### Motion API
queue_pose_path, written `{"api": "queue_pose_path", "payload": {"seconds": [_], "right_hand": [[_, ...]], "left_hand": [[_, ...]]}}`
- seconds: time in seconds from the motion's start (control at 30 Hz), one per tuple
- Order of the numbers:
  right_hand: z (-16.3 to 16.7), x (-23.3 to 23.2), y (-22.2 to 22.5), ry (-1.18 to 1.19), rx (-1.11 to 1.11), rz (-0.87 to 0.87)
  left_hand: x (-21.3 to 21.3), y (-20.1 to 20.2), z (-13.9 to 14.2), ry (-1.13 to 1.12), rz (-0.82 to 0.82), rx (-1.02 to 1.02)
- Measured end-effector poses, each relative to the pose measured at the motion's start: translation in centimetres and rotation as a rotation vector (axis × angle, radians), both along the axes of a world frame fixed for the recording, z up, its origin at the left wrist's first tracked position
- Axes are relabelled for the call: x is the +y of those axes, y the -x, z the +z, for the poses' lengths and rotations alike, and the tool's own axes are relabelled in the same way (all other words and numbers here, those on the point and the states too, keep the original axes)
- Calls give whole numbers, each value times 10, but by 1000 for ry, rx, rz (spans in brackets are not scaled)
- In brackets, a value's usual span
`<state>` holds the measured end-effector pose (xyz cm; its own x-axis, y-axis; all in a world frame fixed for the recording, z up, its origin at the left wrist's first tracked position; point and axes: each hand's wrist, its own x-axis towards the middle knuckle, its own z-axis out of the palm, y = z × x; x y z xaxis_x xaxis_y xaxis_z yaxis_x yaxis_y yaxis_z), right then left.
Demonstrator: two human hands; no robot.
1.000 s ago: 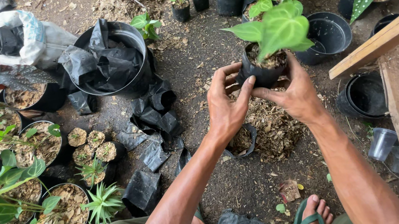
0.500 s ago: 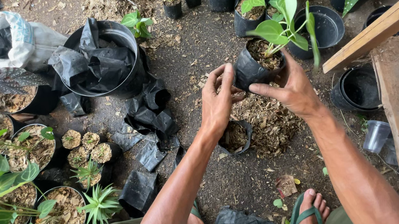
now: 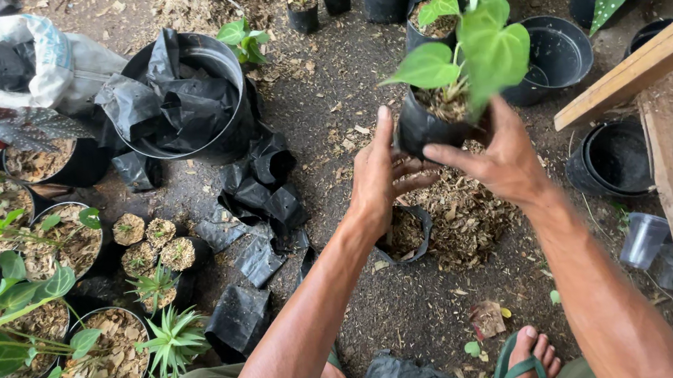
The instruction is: The person fills a black plastic nursery bag with soil and wood chips, then removes a small plant from its original container and places it into the prepared bag. The person adjusts the plant and soil around it.
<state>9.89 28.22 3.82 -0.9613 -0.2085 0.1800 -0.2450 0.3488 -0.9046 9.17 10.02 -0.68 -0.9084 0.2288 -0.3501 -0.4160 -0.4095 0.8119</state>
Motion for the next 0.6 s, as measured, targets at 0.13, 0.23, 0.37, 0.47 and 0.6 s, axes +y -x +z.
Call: {"api": "queue_pose_path", "payload": {"seconds": [0.13,0.23,0.37,0.47,0.6], "right_hand": [[5,2,-2,121,18,183],[6,-3,-4,116,-48,149],[5,-10,-6,82,7,104],[0,-16,-7,54,154,19],[-7,-23,-11,-153,487,-146]], "left_hand": [[-7,5,-6,-30,-57,-126],[-6,3,-7,-78,-28,-98],[-4,1,-5,-240,75,-114],[-7,-1,-3,-286,144,-46],[-10,2,-1,-344,260,38]]}}
